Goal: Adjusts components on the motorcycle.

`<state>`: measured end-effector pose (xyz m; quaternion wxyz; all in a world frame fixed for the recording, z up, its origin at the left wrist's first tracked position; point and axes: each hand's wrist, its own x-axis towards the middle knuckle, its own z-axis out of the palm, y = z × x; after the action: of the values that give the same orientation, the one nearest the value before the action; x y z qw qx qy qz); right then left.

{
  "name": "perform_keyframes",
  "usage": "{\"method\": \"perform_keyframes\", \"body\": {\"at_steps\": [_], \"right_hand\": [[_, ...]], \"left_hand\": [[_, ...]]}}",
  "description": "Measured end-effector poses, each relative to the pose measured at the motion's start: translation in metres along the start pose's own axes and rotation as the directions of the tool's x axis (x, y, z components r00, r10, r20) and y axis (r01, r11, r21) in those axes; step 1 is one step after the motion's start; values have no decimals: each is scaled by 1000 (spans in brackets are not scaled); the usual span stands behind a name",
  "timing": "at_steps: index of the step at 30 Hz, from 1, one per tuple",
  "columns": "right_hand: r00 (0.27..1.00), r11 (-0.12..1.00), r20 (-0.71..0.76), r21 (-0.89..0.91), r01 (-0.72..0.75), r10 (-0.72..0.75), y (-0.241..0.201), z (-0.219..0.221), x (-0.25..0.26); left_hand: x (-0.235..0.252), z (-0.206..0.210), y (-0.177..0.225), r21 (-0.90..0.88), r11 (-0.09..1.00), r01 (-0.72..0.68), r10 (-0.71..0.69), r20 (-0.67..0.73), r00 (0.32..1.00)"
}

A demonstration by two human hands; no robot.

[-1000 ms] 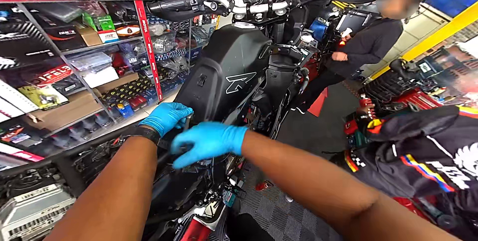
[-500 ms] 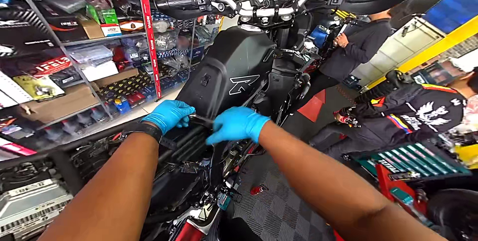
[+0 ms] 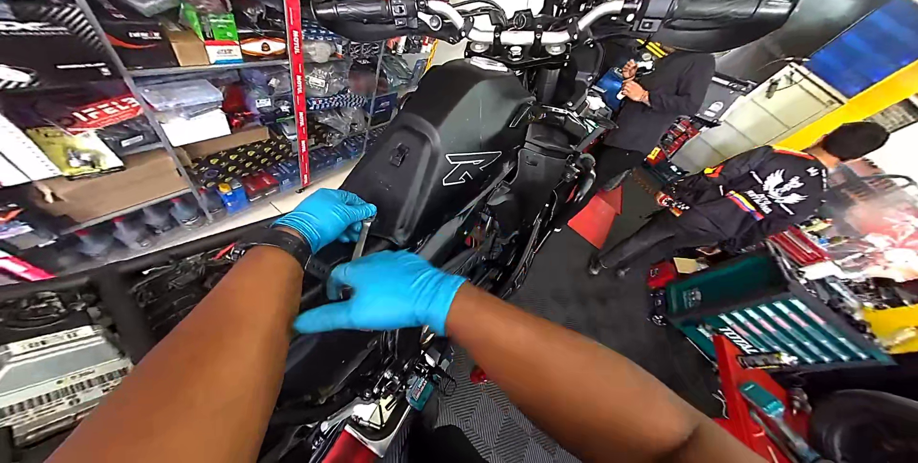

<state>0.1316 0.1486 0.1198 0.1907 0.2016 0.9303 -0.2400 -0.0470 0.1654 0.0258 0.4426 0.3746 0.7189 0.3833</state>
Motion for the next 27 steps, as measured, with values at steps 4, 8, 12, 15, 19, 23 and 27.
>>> {"method": "perform_keyframes", "body": {"at_steps": [4, 8, 12, 15, 19, 23, 27], "right_hand": [[989, 989, -20, -12, -147, 146, 69, -42, -10], [997, 987, -42, -144, -73, 68, 24, -14, -9], [999, 998, 29, 43, 45, -46, 14, -17, 4], [983, 970, -53, -160, -182, 176, 71, -50, -7], [991, 974, -95, -197, -108, 90, 12, -7, -6], [1000, 997, 12, 75, 8, -9, 19, -17, 1], [975, 958, -53, -184, -220, 214, 66, -44, -8]], "left_hand": [[-2, -2, 1, -27, 1000, 3, -3, 11, 1000], [1, -2, 2, -16, 1000, 13, -13, 9, 1000], [-1, -3, 2, 0, 1000, -1, 1, 2, 1000], [-2, -3, 3, -27, 1000, 10, -10, 13, 1000], [4, -2, 1, -11, 1000, 9, -9, 11, 1000], [-1, -2, 2, 14, 1000, -7, 7, 6, 1000], [0, -2, 0, -28, 1000, 12, -12, 13, 1000]]}}
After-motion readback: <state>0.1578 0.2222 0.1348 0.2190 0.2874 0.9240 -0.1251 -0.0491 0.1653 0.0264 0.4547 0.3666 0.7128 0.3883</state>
